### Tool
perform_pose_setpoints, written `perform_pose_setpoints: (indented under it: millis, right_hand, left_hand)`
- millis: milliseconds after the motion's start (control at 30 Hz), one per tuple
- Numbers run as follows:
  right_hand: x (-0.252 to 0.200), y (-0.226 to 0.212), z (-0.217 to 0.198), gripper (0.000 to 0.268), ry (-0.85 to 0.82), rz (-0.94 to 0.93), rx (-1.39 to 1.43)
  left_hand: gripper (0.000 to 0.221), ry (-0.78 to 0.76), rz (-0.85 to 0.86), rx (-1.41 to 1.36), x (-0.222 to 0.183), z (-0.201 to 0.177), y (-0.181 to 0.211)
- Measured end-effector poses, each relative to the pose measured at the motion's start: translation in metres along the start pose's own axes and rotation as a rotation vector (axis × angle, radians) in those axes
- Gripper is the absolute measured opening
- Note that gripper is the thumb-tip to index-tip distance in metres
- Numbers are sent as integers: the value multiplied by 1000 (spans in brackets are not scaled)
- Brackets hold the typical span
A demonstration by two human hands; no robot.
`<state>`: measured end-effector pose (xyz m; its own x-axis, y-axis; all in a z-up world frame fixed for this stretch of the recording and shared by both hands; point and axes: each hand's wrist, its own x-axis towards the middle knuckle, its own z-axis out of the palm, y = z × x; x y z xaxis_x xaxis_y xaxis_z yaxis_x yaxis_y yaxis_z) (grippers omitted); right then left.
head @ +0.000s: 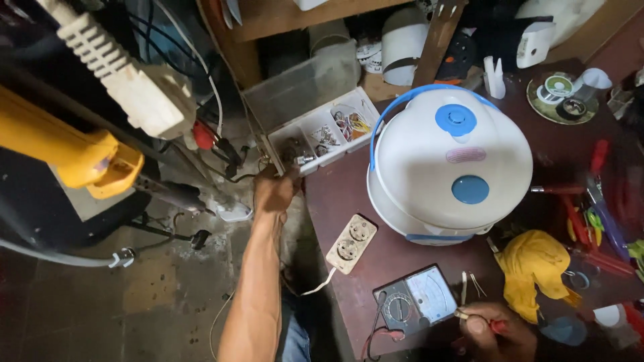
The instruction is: Testing small electronic components like resistors using an analog multimeter.
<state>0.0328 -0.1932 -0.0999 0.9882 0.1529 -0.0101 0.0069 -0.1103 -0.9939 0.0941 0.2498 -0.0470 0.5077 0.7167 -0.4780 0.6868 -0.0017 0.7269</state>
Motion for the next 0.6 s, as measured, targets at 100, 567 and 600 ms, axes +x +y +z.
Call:
perform_pose_setpoints:
  millis: [100,567,600]
  right_hand:
    - [3,-10,4,21,-1,31,-29]
    - [7,1,4,17,-46,-79,-20]
    - [8,-8,8,15,-54,-129,-22]
  left_hand:
    - [58,43,-176,-190,-68,-12,44]
    - [31,110,122,-333,-18,10,-9]
    - [27,116,87,-313,-26,8,-3]
